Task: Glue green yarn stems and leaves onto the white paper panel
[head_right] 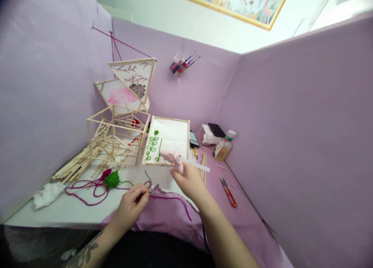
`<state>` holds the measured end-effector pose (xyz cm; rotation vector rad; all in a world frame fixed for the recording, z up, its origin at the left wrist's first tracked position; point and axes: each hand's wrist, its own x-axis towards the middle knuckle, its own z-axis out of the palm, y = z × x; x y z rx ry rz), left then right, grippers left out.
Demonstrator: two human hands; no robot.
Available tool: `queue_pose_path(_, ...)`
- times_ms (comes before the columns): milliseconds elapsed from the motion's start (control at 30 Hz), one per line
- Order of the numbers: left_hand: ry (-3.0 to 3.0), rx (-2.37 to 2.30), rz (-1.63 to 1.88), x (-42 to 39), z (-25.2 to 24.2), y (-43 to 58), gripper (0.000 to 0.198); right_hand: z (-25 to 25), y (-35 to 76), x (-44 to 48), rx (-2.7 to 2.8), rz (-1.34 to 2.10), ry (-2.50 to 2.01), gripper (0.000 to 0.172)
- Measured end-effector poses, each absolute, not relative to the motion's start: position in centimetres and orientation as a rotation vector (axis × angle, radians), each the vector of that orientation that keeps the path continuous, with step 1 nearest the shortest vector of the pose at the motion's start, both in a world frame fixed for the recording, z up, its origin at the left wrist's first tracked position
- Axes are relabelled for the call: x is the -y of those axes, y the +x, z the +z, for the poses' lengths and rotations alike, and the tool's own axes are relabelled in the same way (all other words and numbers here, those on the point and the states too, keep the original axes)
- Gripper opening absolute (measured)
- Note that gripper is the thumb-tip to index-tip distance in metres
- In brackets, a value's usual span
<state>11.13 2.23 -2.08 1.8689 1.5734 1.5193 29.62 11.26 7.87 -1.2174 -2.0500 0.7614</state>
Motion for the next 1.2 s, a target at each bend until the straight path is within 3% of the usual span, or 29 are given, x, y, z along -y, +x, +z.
queue_pose_path(300,1.858,-1.573,1.568,-2.3,-2.1,10.8,0.019,4.3,35.0,-10.9,1.184,1.023,-0.964,0.044)
queue_pose_path(467,1.955,-1.752,1.484,-3.5,3.6,8.8,0.021,0.1,40.3,-12.4,0.893,0.988,-1.108,0.052)
queue_pose_path(633,2.249,-1.931,0.871,-8.1,11.9,8.9,0.020,-3.5,42.0,-13.1,0.887,1.050,-1.192,0.051)
queue_pose_path(767,2.361,-1.998,0.419,-11.2,14.3,9.6,0.017,-4.6,41.6,-12.9,0.881,1.131,-1.137,0.050)
queue_pose_path(1200,2.355,-2.110,0.065,-11.8,15.2,10.9,0.024,-4.9,41.9,-13.0,0.881,1.137,-1.108,0.044)
